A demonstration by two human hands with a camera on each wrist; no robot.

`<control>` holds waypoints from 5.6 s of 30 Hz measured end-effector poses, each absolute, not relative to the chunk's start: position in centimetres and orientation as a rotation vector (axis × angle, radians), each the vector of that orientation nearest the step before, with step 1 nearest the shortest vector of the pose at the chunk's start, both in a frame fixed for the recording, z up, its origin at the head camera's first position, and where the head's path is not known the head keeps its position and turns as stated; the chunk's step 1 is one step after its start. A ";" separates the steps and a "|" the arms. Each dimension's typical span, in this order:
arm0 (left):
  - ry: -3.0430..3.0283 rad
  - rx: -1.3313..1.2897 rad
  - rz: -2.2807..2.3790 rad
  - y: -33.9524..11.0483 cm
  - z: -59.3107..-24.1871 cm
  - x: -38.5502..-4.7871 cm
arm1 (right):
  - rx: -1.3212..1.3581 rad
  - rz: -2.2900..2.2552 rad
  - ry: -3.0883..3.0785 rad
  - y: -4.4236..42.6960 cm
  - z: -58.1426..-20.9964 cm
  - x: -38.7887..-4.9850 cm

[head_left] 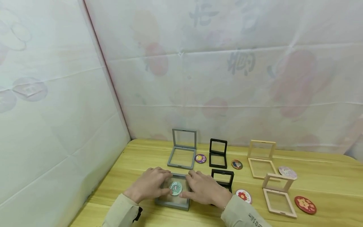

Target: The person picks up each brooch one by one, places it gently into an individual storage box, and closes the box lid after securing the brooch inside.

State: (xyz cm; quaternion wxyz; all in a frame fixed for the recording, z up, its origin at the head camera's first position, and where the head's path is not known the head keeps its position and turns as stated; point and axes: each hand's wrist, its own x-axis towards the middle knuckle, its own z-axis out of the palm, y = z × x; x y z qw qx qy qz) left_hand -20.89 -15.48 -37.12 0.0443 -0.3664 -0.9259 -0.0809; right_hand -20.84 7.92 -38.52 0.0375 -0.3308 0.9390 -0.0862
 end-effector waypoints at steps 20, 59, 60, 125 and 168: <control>-2.680 -1.190 -0.236 -14.9 -36.8 -21.1 | -1.310 -0.258 3.037 9.3 -38.7 -20.8; -2.627 -1.235 -0.197 -13.5 -36.9 -21.2 | -1.254 -0.532 2.919 15.3 -38.8 -19.2; -2.627 -1.236 -0.193 -13.4 -36.9 -21.2 | -1.249 -0.537 2.924 15.4 -38.8 -19.1; -2.650 -1.382 -0.036 -5.4 -38.5 -20.5 | -0.925 -0.535 3.088 24.2 -39.3 -18.3; -2.662 -1.322 -0.049 -3.0 -39.8 -20.1 | -0.939 -0.322 3.058 24.0 -40.5 -18.9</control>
